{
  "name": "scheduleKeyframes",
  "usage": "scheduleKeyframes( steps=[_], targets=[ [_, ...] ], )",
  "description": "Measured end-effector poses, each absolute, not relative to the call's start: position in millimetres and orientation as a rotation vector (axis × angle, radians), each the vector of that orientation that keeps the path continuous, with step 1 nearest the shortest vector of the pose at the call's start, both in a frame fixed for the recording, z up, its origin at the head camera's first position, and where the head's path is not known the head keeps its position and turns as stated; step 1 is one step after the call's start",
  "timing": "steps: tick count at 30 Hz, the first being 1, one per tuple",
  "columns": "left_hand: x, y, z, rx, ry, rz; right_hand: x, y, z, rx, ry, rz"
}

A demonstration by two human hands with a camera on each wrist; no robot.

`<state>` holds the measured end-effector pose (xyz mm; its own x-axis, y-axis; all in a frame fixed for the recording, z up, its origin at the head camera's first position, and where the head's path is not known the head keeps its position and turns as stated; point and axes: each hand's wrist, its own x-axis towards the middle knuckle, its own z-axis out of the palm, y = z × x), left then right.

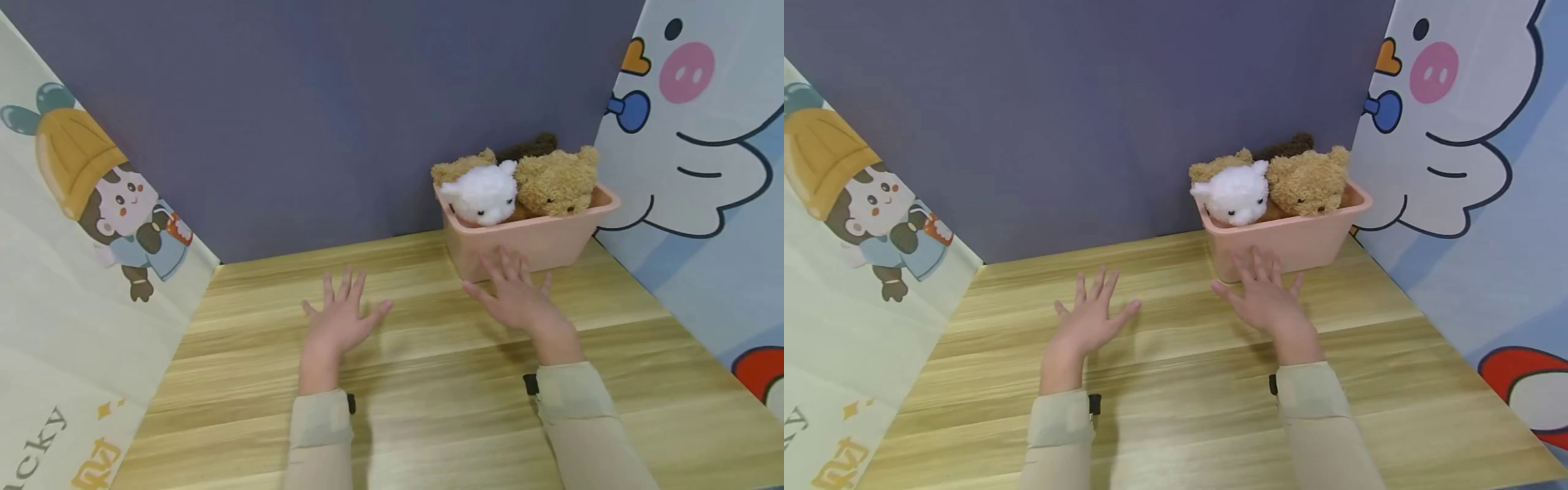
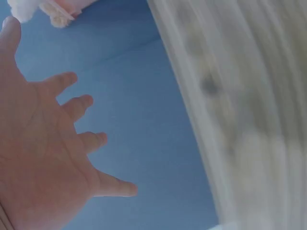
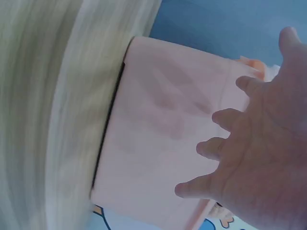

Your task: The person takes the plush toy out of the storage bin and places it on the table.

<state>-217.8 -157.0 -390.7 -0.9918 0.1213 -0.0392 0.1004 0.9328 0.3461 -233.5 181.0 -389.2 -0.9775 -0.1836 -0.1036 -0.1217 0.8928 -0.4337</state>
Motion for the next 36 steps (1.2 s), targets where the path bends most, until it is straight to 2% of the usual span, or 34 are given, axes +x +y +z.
scheduleKeyframes(
  steps=[10,23,29,36],
  targets=[
    [-225,-134,-344,0.318,3.09,0.479,-219,213,-349,-0.269,2.973,-0.629],
    [-255,-97,-285,0.531,3.039,0.238,-235,303,-302,-0.252,3.094,-0.693],
    [-276,-74,-264,0.587,3.04,0.1,-252,346,-292,-0.19,3.11,-0.587],
    [-305,-37,-273,0.591,3.024,0.048,-285,375,-296,-0.121,2.997,-0.537]
  ],
)
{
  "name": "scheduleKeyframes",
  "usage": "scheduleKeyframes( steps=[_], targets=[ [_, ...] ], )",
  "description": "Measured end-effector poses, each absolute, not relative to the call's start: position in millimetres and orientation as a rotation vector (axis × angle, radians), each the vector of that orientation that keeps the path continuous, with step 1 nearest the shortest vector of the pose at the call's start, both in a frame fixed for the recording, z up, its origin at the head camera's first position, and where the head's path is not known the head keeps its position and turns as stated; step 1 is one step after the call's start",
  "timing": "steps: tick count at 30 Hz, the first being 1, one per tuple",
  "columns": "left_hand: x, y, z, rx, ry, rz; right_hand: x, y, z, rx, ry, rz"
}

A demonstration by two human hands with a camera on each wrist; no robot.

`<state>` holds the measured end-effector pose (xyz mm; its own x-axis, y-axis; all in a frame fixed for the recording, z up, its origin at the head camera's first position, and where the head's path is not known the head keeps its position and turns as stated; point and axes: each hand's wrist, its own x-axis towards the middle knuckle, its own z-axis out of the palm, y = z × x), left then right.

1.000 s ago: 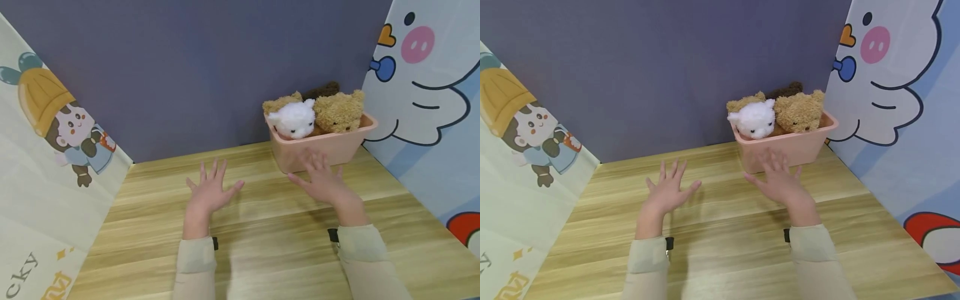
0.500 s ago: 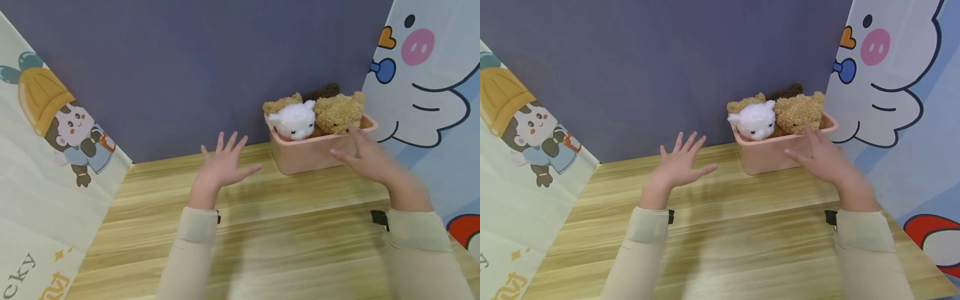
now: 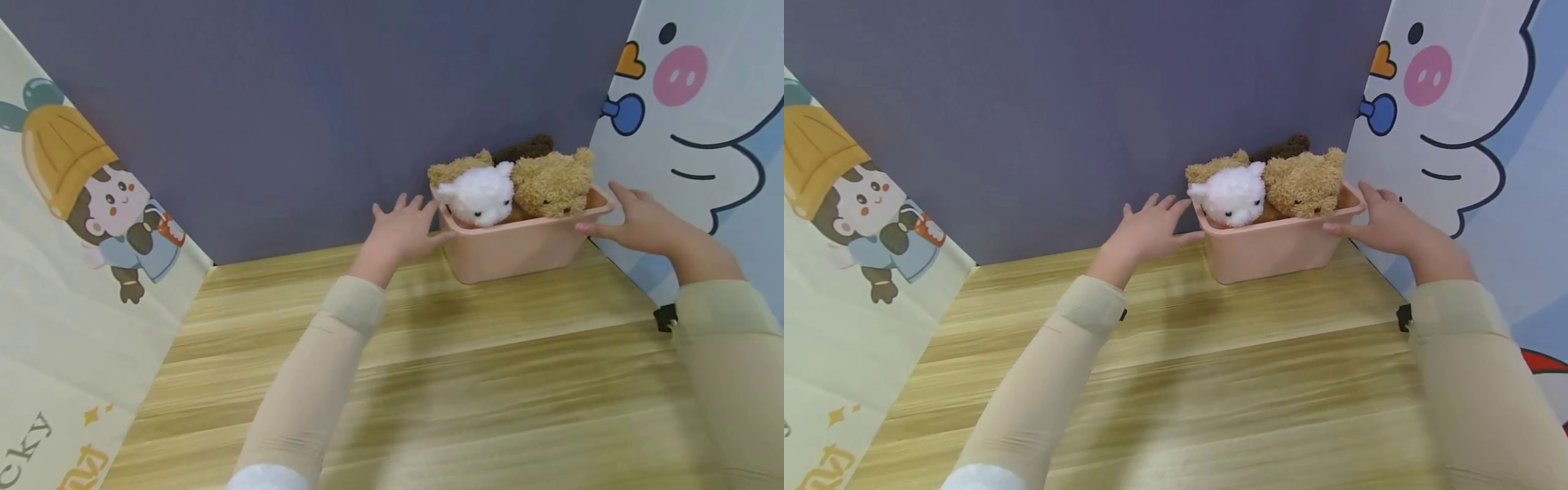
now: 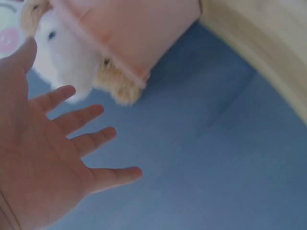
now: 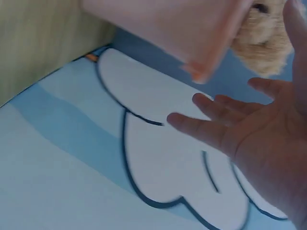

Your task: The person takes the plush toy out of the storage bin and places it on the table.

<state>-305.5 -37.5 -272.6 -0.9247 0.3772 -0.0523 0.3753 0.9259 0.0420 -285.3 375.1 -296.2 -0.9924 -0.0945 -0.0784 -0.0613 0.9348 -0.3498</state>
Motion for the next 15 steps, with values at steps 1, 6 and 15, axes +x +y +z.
scheduleKeyframes(
  steps=[1,6,15],
  targets=[
    [-309,-33,-276,0.603,3.016,0.054,-290,378,-298,-0.12,2.984,-0.539],
    [-321,-15,-297,0.646,2.975,0.097,-310,387,-308,-0.142,2.92,-0.572],
    [-323,-10,-326,0.693,2.976,0.14,-325,390,-319,-0.164,2.903,-0.563]
  ],
)
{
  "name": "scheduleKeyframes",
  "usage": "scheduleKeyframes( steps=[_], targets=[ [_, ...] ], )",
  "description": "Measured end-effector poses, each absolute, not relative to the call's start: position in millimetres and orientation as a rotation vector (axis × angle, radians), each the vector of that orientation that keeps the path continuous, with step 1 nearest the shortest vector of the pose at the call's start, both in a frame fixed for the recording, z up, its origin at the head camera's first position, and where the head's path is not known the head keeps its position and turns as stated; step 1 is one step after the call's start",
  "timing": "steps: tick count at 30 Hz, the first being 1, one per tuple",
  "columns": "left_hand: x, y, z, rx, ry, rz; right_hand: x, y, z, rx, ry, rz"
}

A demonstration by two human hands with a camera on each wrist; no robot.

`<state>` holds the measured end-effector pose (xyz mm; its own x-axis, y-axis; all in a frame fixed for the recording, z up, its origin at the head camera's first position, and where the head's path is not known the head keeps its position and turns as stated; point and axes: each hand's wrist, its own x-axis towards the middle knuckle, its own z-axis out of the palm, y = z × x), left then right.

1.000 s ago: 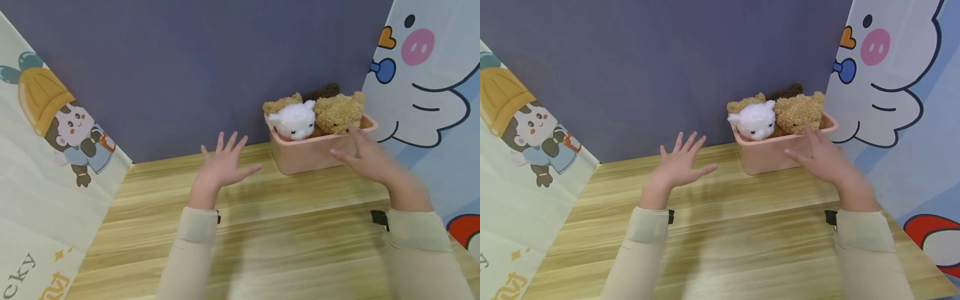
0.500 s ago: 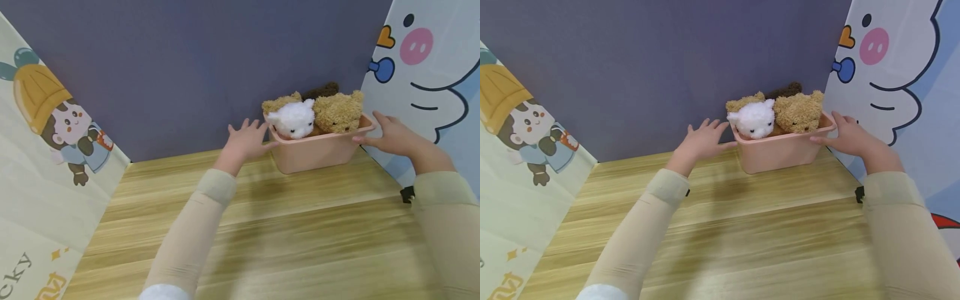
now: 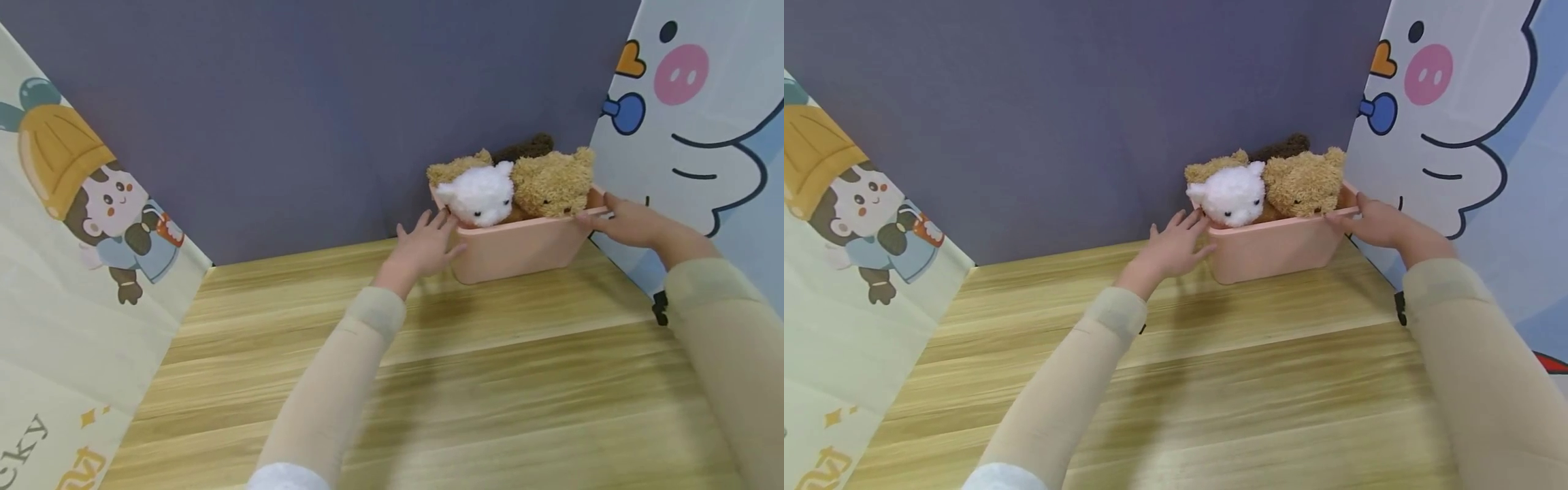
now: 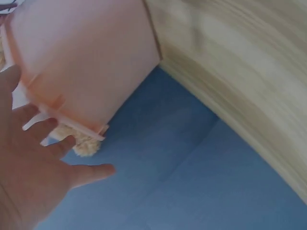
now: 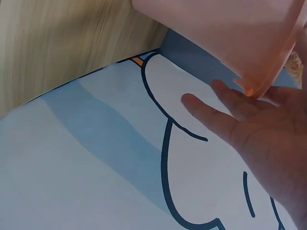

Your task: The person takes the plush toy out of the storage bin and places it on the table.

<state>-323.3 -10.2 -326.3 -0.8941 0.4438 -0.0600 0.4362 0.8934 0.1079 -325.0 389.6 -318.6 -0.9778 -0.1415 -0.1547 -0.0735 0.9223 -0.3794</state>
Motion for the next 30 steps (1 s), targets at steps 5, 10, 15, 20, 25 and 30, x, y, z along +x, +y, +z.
scheduleKeyframes(
  steps=[5,10,15,20,25,30],
  targets=[
    [-323,-18,-336,0.747,3.02,0.128,-325,388,-321,-0.123,3.007,-0.505],
    [-322,-28,-337,0.785,3.018,0.112,-319,387,-321,-0.108,3.059,-0.513],
    [-319,-39,-332,0.818,3.049,0.214,-313,388,-326,-0.078,3.03,-0.685],
    [-325,-44,-319,0.791,3.102,0.732,-323,392,-343,-0.119,2.863,-0.987],
    [-336,-26,-299,0.655,3.059,0.979,-337,396,-348,-0.186,2.704,-1.22],
    [-346,0,-288,0.684,2.998,0.821,-352,400,-348,-0.235,2.622,-1.265]
  ],
)
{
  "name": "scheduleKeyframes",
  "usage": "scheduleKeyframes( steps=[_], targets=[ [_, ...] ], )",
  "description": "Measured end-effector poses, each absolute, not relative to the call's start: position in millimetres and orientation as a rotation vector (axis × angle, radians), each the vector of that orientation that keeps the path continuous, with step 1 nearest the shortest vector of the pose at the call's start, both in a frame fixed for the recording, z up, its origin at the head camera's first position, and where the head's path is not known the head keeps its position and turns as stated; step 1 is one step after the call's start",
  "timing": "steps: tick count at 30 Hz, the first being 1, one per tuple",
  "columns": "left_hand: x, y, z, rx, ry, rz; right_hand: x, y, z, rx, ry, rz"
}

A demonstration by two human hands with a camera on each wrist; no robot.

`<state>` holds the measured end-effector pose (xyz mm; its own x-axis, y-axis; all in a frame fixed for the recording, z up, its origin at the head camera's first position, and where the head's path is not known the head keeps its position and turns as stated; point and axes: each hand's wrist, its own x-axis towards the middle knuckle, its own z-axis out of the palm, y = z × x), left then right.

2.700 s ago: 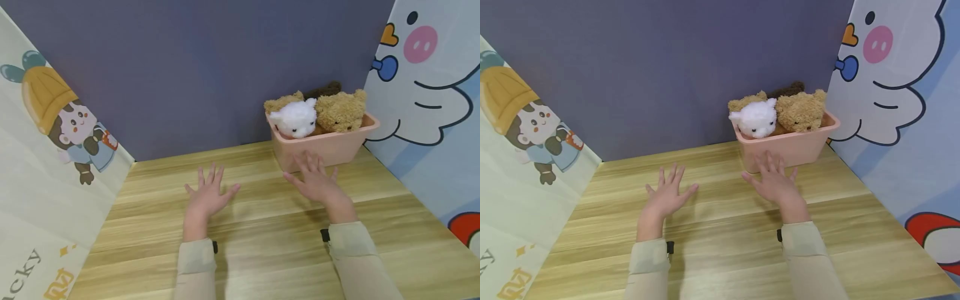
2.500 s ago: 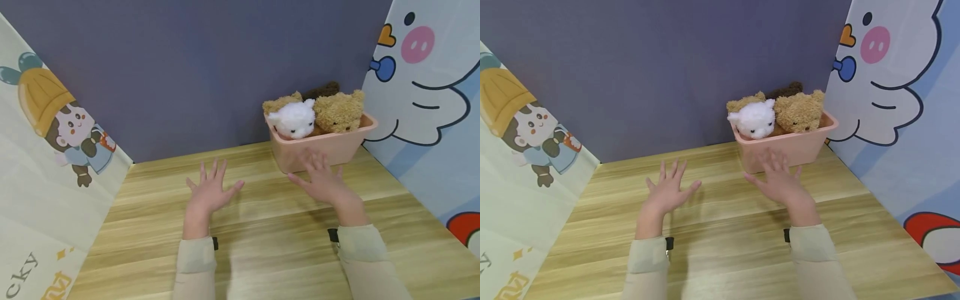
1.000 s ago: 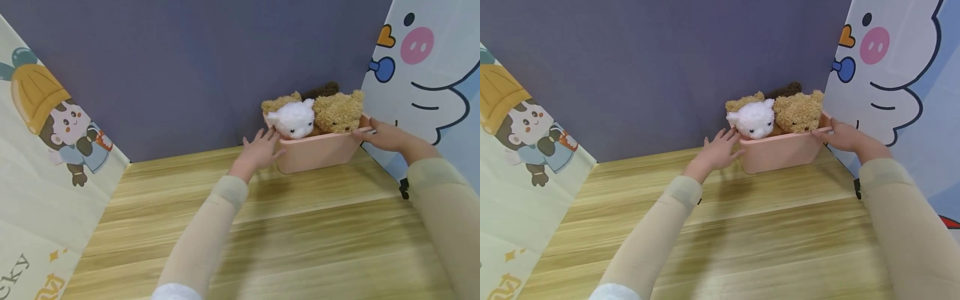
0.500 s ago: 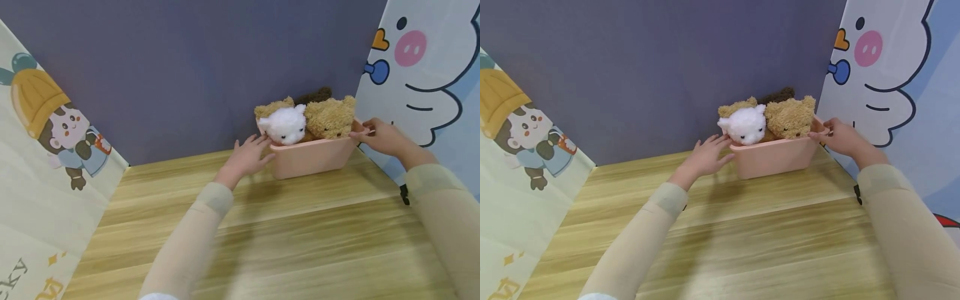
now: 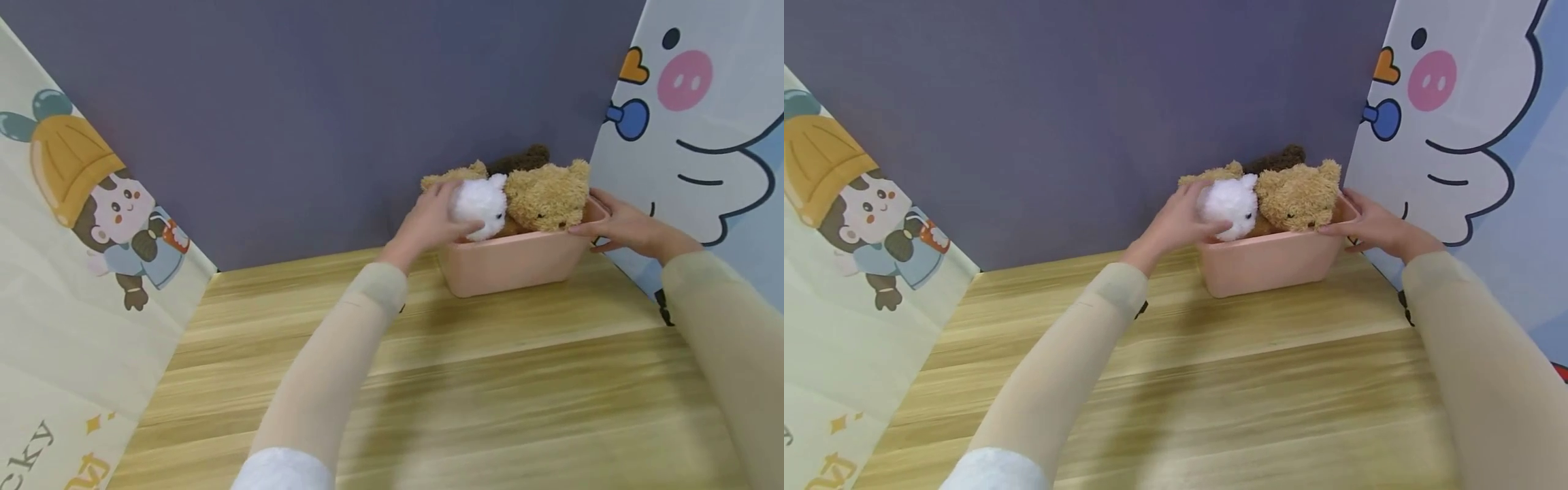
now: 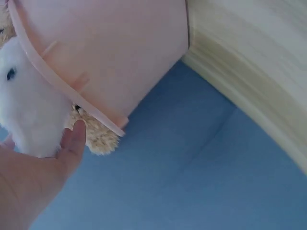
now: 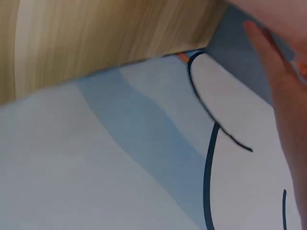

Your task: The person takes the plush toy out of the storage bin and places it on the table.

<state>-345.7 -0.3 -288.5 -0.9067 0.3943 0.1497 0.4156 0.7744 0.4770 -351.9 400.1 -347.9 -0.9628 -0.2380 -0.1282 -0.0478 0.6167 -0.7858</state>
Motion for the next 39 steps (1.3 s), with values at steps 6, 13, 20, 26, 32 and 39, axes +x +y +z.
scheduleKeyframes(
  steps=[6,13,20,26,32,39],
  targets=[
    [-351,23,-287,-0.673,-2.916,-0.736,-355,405,-355,-0.223,2.606,-1.276],
    [-352,29,-282,-0.576,-2.875,-0.899,-355,395,-355,-0.193,2.62,-1.33],
    [-350,31,-285,-0.555,-2.833,-0.991,-352,397,-357,-0.185,2.602,-1.336],
    [-348,31,-282,-0.555,-2.812,-1.017,-351,399,-356,-0.198,2.58,-1.351],
    [-347,23,-265,-0.603,-2.789,-1.106,-351,399,-358,-0.192,2.548,-1.39],
    [-345,14,-245,-0.514,-2.777,-1.132,-354,400,-358,-0.187,2.552,-1.387]
  ],
)
